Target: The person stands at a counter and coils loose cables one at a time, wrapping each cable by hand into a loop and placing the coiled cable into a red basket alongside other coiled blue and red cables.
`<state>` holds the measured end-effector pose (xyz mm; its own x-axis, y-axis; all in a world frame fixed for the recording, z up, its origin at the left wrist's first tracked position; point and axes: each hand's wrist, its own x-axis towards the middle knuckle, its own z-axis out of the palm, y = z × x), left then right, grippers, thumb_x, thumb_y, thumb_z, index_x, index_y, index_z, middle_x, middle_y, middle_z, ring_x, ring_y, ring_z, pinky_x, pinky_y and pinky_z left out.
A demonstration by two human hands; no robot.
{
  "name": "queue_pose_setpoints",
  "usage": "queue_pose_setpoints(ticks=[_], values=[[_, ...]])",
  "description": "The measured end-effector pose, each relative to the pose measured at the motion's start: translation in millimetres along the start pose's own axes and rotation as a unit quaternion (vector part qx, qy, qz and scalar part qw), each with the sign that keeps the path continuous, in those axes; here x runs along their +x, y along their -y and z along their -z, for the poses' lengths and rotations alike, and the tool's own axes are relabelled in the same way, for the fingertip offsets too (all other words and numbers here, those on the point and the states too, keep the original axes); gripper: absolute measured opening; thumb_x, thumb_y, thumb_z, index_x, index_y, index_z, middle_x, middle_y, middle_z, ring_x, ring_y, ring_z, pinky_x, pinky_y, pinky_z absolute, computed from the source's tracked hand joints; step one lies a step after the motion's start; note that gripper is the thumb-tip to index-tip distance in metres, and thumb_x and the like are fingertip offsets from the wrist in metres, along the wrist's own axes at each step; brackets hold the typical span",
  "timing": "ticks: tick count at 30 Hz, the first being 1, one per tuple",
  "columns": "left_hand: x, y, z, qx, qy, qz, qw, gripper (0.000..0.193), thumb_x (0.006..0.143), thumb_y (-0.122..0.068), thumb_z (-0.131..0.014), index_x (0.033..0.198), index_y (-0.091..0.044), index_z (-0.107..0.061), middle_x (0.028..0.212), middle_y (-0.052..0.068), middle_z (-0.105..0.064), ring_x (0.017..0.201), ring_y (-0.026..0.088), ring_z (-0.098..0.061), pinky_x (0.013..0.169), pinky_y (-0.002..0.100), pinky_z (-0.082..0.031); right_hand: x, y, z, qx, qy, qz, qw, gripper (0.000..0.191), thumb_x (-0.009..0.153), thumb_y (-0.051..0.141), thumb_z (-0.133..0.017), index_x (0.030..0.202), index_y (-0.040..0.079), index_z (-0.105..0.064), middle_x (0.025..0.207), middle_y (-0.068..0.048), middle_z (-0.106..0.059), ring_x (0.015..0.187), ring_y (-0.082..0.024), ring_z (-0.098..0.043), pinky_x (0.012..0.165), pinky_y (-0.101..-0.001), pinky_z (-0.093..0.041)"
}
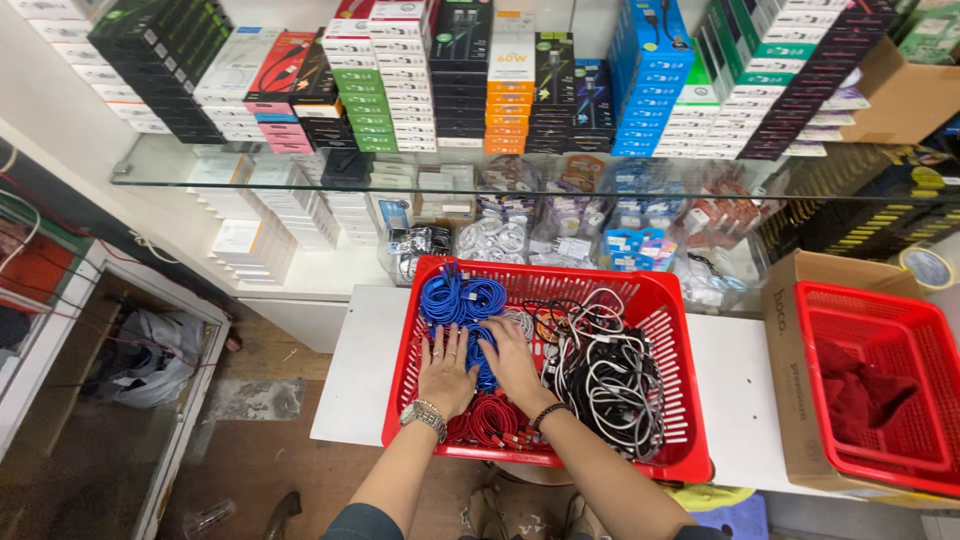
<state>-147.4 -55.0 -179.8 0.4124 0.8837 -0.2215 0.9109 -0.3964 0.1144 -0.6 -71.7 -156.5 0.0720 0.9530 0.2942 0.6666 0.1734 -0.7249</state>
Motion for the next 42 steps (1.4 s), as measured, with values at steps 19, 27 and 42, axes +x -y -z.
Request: queue_pose_setpoints(ticks=[19,27,42], values=[[46.7,-152.1,51.6,-0.18,0.022,-0.174,0.968,0.054,0.092,-0.038,-0.066,0.135,-0.006,-0.06,0.139,0.025,-0.058,0.132,0.04,-0.053,0.111,0.049,-0.042,-10.4,-116.0,246.7,0.096,0.257,-0.327,0.904,0.033,0.102,0.033,-0.049,0.101,0.001,-0.055,0.067,-0.016,-0.072,0.055,-0.03,-0.073,0.05,-0.0381,-0.06],[40.3,-186.5,-12.3,-0.278,0.019,-0.015,0.96,0.1,0.074,-0.026,-0.086,0.15,-0.006,-0.025,0.154,0.032,-0.028,0.138,0.045,-0.04,0.109,0.046,-0.042,10.1,-64.4,301.2,0.197,0.118,-0.223,0.947,0.027,0.106,0.027,-0.047,0.101,0.002,-0.055,0.064,-0.012,-0.065,0.053,-0.023,-0.071,0.046,-0.0326,-0.06],[73.2,-192.5,117.1,-0.617,0.004,-0.144,0.774,0.032,0.094,0.001,-0.057,0.126,-0.005,-0.057,0.083,0.007,-0.072,0.06,0.01,-0.067,0.051,0.026,-0.056,-21.7,-154.6,215.1,-0.034,0.288,-0.177,0.941,0.041,0.094,0.042,-0.069,0.11,0.005,-0.07,0.09,-0.014,-0.072,0.084,-0.026,-0.07,0.074,-0.0374,-0.054]])
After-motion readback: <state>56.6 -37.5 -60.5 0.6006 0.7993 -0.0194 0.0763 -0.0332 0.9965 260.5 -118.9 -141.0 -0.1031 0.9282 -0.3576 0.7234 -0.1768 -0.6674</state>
